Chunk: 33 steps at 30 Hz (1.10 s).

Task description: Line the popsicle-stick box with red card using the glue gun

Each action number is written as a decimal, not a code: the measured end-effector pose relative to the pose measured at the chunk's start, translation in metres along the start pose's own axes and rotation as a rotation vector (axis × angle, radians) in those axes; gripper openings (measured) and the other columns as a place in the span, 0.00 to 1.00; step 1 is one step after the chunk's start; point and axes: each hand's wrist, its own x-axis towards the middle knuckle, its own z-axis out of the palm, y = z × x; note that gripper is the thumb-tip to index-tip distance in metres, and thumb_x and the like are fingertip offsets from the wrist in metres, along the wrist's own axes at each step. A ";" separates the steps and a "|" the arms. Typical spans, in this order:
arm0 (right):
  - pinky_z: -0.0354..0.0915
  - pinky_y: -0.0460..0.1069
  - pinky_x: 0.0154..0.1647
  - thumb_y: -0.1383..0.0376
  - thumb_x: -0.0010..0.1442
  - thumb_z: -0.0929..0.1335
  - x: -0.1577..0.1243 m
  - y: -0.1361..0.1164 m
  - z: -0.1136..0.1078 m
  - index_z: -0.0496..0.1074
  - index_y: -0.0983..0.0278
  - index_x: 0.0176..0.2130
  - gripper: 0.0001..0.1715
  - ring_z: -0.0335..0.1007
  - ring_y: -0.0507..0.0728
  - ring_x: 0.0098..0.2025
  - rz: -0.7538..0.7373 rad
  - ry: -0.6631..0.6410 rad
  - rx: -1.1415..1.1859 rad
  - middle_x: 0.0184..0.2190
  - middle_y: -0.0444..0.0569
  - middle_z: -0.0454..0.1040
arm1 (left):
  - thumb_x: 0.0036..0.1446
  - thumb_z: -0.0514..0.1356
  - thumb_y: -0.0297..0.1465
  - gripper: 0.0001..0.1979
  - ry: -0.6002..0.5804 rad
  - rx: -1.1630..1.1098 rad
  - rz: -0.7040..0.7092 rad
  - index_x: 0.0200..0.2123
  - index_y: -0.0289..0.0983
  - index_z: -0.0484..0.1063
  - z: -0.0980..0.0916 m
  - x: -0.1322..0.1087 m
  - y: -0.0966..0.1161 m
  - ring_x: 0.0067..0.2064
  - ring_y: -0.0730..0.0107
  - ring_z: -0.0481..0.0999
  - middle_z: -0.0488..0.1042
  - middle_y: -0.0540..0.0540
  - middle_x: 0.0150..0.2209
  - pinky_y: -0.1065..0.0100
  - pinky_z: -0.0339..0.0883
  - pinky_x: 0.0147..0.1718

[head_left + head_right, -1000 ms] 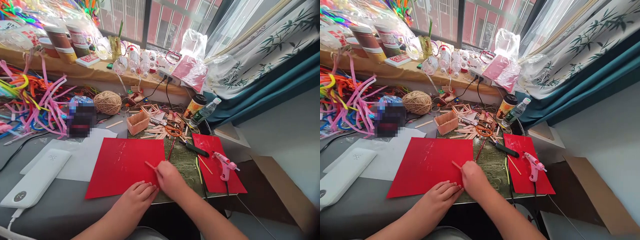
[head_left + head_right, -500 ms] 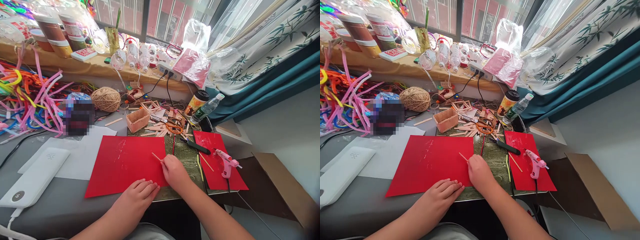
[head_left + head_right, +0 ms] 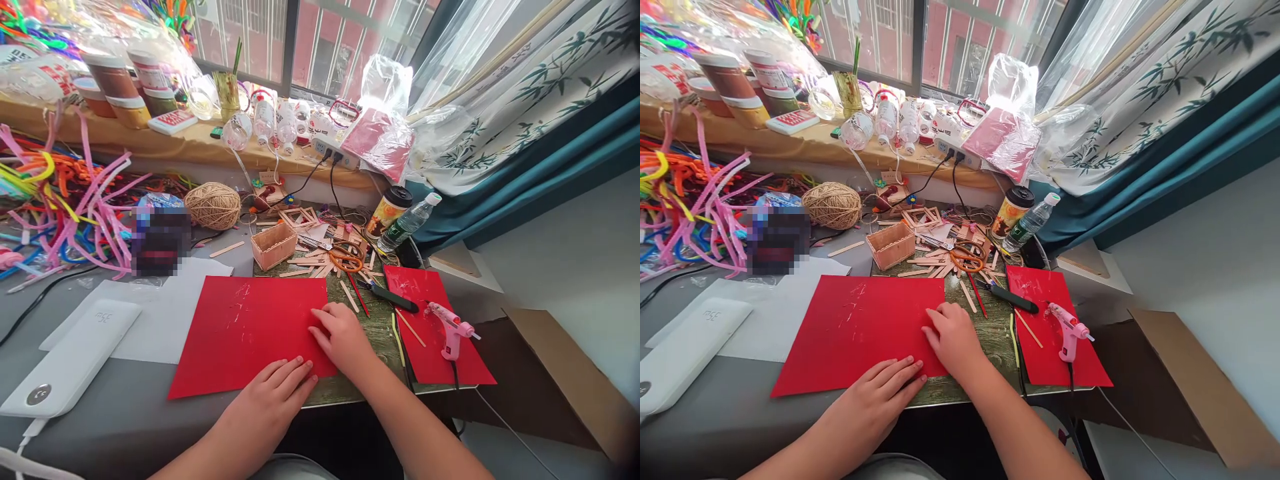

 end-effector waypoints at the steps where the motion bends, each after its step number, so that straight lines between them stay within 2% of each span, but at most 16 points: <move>1: 0.72 0.57 0.52 0.64 0.68 0.75 0.004 -0.005 0.006 0.80 0.59 0.55 0.16 0.73 0.63 0.47 0.005 -0.005 0.034 0.44 0.52 0.79 | 0.72 0.54 0.25 0.30 -0.002 -0.002 -0.005 0.75 0.40 0.59 0.000 0.000 0.000 0.72 0.58 0.65 0.65 0.46 0.74 0.56 0.53 0.70; 5: 0.72 0.53 0.48 0.68 0.69 0.74 0.019 -0.005 0.018 0.83 0.59 0.44 0.05 0.74 0.60 0.44 0.022 0.005 0.111 0.39 0.49 0.79 | 0.72 0.55 0.26 0.30 -0.007 -0.005 -0.001 0.75 0.40 0.59 0.000 0.000 0.000 0.72 0.57 0.65 0.64 0.45 0.74 0.55 0.54 0.69; 10: 0.70 0.55 0.48 0.73 0.69 0.70 0.031 -0.001 0.021 0.79 0.61 0.40 0.09 0.72 0.61 0.42 -0.049 -0.006 0.137 0.39 0.51 0.79 | 0.73 0.55 0.27 0.28 0.013 -0.014 0.003 0.74 0.40 0.62 0.002 0.000 -0.001 0.71 0.58 0.67 0.67 0.45 0.73 0.56 0.56 0.69; 14: 0.69 0.55 0.48 0.74 0.67 0.68 0.061 0.007 0.015 0.75 0.61 0.37 0.10 0.72 0.62 0.42 -0.055 0.063 0.177 0.38 0.52 0.78 | 0.73 0.55 0.28 0.29 0.022 -0.020 0.007 0.75 0.39 0.59 0.005 -0.001 -0.002 0.72 0.57 0.66 0.65 0.44 0.74 0.56 0.57 0.69; 17: 0.68 0.54 0.47 0.68 0.70 0.66 0.097 0.022 -0.005 0.72 0.61 0.38 0.07 0.72 0.61 0.42 0.015 0.222 0.227 0.37 0.51 0.76 | 0.74 0.55 0.29 0.30 0.014 -0.026 0.007 0.76 0.39 0.58 0.006 -0.002 -0.002 0.73 0.57 0.64 0.63 0.45 0.75 0.56 0.57 0.70; 20: 0.69 0.52 0.41 0.59 0.76 0.61 0.127 0.041 -0.041 0.68 0.60 0.44 0.10 0.72 0.59 0.39 0.136 0.437 0.288 0.39 0.50 0.75 | 0.74 0.54 0.29 0.30 0.022 -0.023 0.004 0.76 0.40 0.58 0.008 -0.003 -0.002 0.73 0.58 0.64 0.63 0.46 0.75 0.56 0.56 0.69; 22: 0.67 0.49 0.34 0.56 0.79 0.53 0.135 0.056 -0.069 0.64 0.59 0.48 0.17 0.71 0.56 0.34 0.202 0.577 0.350 0.39 0.48 0.73 | 0.75 0.53 0.29 0.29 0.031 -0.017 0.005 0.76 0.40 0.58 0.008 -0.003 -0.002 0.73 0.59 0.64 0.63 0.47 0.75 0.57 0.56 0.69; 23: 0.66 0.49 0.32 0.54 0.79 0.52 0.135 0.063 -0.082 0.64 0.58 0.47 0.18 0.70 0.56 0.30 0.257 0.675 0.420 0.36 0.46 0.73 | 0.75 0.53 0.29 0.29 0.034 -0.014 0.007 0.76 0.40 0.58 0.008 -0.003 -0.002 0.73 0.60 0.64 0.63 0.47 0.75 0.57 0.56 0.69; 24: 0.66 0.50 0.31 0.53 0.78 0.53 0.132 0.070 -0.093 0.65 0.58 0.44 0.20 0.69 0.56 0.29 0.302 0.716 0.430 0.33 0.45 0.72 | 0.75 0.53 0.29 0.29 0.037 -0.010 0.007 0.76 0.40 0.58 0.008 -0.003 -0.002 0.73 0.60 0.64 0.63 0.48 0.75 0.57 0.55 0.69; 26: 0.68 0.53 0.38 0.53 0.75 0.60 0.120 0.078 -0.106 0.70 0.59 0.40 0.17 0.70 0.59 0.32 0.327 0.630 0.217 0.31 0.47 0.73 | 0.75 0.52 0.29 0.28 0.045 -0.002 0.006 0.76 0.39 0.58 0.008 -0.003 -0.002 0.73 0.59 0.64 0.64 0.47 0.75 0.56 0.55 0.69; 28: 0.68 0.59 0.49 0.57 0.68 0.69 0.103 0.077 -0.102 0.74 0.62 0.46 0.11 0.73 0.65 0.43 0.246 0.448 -0.050 0.40 0.55 0.77 | 0.75 0.52 0.28 0.28 0.052 0.005 0.009 0.75 0.39 0.58 0.008 -0.003 -0.002 0.73 0.58 0.64 0.64 0.46 0.75 0.55 0.55 0.68; 30: 0.67 0.62 0.56 0.62 0.68 0.70 0.085 0.065 -0.080 0.73 0.65 0.56 0.19 0.73 0.68 0.51 0.104 0.211 -0.097 0.48 0.61 0.78 | 0.75 0.53 0.28 0.28 0.056 0.007 0.013 0.75 0.38 0.59 0.008 -0.003 -0.002 0.73 0.58 0.64 0.65 0.46 0.74 0.55 0.55 0.68; 31: 0.68 0.60 0.55 0.62 0.67 0.71 0.078 0.058 -0.064 0.74 0.63 0.56 0.19 0.74 0.66 0.50 0.062 0.123 -0.071 0.47 0.58 0.79 | 0.75 0.53 0.28 0.28 0.057 0.005 0.016 0.75 0.38 0.59 0.008 -0.002 -0.003 0.72 0.58 0.65 0.65 0.46 0.74 0.55 0.56 0.68; 33: 0.70 0.55 0.50 0.59 0.65 0.75 0.068 0.045 -0.033 0.77 0.61 0.49 0.15 0.75 0.63 0.45 0.025 0.029 -0.043 0.42 0.52 0.81 | 0.74 0.54 0.28 0.28 0.054 -0.005 0.016 0.74 0.39 0.60 0.006 -0.001 -0.003 0.71 0.58 0.66 0.67 0.46 0.73 0.55 0.57 0.67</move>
